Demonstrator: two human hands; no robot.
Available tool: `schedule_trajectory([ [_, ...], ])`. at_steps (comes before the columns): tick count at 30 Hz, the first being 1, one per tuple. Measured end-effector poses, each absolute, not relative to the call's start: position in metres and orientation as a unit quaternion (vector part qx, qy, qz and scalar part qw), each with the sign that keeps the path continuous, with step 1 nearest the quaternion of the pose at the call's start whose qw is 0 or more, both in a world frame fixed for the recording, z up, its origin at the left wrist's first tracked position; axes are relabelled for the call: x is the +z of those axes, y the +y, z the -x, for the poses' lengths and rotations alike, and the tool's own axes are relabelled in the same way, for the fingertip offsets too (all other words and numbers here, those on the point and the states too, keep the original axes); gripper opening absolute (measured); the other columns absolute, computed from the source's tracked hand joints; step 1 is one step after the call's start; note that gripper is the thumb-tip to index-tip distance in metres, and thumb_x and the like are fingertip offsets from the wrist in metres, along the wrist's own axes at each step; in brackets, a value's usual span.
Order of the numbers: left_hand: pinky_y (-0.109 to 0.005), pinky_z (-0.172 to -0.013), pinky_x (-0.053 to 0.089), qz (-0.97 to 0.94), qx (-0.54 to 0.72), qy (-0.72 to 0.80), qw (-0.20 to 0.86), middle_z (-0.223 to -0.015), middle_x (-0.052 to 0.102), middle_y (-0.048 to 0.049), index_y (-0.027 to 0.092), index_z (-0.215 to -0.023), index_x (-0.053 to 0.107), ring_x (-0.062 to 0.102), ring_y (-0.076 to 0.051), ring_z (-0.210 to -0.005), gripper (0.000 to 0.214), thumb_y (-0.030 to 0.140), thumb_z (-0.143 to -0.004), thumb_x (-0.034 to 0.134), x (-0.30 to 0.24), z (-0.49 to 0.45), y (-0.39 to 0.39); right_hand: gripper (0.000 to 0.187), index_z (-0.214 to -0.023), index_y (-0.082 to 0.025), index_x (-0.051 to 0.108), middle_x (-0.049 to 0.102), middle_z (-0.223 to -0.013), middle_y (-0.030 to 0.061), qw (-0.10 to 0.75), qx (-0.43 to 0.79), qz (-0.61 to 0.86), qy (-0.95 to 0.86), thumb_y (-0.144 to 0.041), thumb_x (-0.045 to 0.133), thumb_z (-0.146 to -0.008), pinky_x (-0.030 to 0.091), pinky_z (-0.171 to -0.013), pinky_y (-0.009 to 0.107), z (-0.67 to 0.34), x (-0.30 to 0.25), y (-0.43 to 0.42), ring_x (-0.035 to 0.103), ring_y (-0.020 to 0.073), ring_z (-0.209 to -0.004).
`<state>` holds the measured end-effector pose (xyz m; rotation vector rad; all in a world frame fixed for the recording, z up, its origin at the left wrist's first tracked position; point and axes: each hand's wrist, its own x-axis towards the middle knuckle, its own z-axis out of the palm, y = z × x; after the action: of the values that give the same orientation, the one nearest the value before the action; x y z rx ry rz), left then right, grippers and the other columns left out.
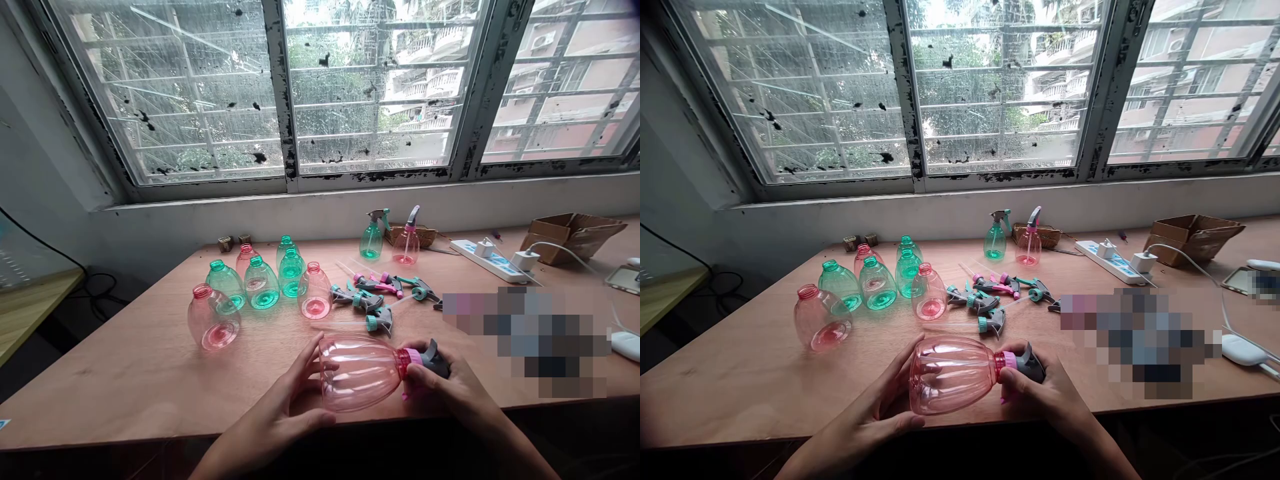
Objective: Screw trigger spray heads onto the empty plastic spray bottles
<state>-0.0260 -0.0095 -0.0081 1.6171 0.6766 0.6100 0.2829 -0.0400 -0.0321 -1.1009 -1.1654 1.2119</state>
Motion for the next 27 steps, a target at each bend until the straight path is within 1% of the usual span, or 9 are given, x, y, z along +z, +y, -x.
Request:
schedule_trajectory([
  [6,-0.050,-0.124,0.031,-0.708,0.262,0.280,0.593,-0.159,0.043,-0.0074,0.040,-0.161,0.011,0.043,-0.029,-0.145,0.089,0.028,-0.095,0.070,-0.008,0.026,-0.011,0.040,-0.094,-0.017,0.069,0.076,-0.063,0.0030,0.534,0.505,0.462,-0.496,-0.050,0.083,-0.076,0.057,-0.055,0.030,-0.283,-0.034,-0.039,0.073,0.0229,-0.056],
  [11,-0.055,-0.125,0.026,-0.709,0.255,0.293,0.588,-0.153,0.050,-0.0101,0.037,-0.161,0.011,0.042,-0.031,-0.146,0.091,0.030,-0.094,0.072,-0.003,0.026,-0.011,0.042,-0.093,-0.016,0.069,0.076,-0.062,0.0030,0.533,0.499,0.465,-0.500,-0.051,0.083,-0.075,0.058,-0.054,0.031,-0.284,-0.033,-0.039,0.072,0.0235,-0.056],
  [13,-0.056,-0.125,0.025,-0.704,0.259,0.294,0.592,-0.156,0.047,-0.0099,0.037,-0.161,0.013,0.041,-0.031,-0.147,0.090,0.031,-0.093,0.072,-0.003,0.025,-0.011,0.040,-0.092,-0.016,0.069,0.076,-0.063,0.0035,0.532,0.491,0.470,-0.505,-0.050,0.082,-0.075,0.058,-0.055,0.031,-0.284,-0.033,-0.039,0.072,0.0236,-0.056],
  [17,-0.056,-0.125,0.025,-0.696,0.269,0.281,0.603,-0.164,0.036,-0.0082,0.038,-0.160,0.016,0.036,-0.032,-0.150,0.087,0.031,-0.093,0.072,-0.003,0.023,-0.011,0.037,-0.093,-0.017,0.069,0.077,-0.063,0.0041,0.531,0.485,0.469,-0.512,-0.048,0.081,-0.077,0.058,-0.055,0.031,-0.284,-0.031,-0.039,0.072,0.0236,-0.057],
  [19,-0.056,-0.124,0.028,-0.691,0.269,0.278,0.610,-0.165,0.035,-0.0086,0.038,-0.160,0.016,0.035,-0.033,-0.151,0.087,0.031,-0.093,0.072,-0.001,0.022,-0.012,0.038,-0.094,-0.017,0.069,0.077,-0.064,0.0041,0.529,0.485,0.471,-0.513,-0.049,0.080,-0.078,0.058,-0.055,0.032,-0.284,-0.032,-0.039,0.072,0.0239,-0.057],
  [22,-0.057,-0.123,0.029,-0.683,0.272,0.275,0.620,-0.163,0.038,-0.0091,0.037,-0.160,0.013,0.034,-0.034,-0.151,0.090,0.032,-0.093,0.072,0.001,0.020,-0.012,0.039,-0.095,-0.016,0.069,0.077,-0.064,0.0041,0.529,0.485,0.475,-0.511,-0.049,0.080,-0.078,0.058,-0.056,0.033,-0.285,-0.033,-0.039,0.073,0.0243,-0.058],
  [24,-0.056,-0.123,0.030,-0.680,0.275,0.272,0.622,-0.164,0.037,-0.0086,0.037,-0.160,0.014,0.035,-0.034,-0.150,0.090,0.031,-0.092,0.073,0.001,0.020,-0.012,0.039,-0.096,-0.016,0.069,0.077,-0.065,0.0040,0.530,0.486,0.473,-0.509,-0.049,0.080,-0.077,0.058,-0.057,0.033,-0.285,-0.033,-0.039,0.073,0.0245,-0.058],
  [27,-0.053,-0.124,0.031,-0.682,0.278,0.275,0.618,-0.167,0.032,-0.0059,0.042,-0.159,0.019,0.041,-0.032,-0.147,0.088,0.027,-0.092,0.074,-0.002,0.021,-0.011,0.039,-0.096,-0.016,0.069,0.077,-0.065,0.0034,0.535,0.485,0.472,-0.506,-0.048,0.081,-0.077,0.057,-0.057,0.032,-0.285,-0.033,-0.039,0.073,0.0239,-0.058],
])
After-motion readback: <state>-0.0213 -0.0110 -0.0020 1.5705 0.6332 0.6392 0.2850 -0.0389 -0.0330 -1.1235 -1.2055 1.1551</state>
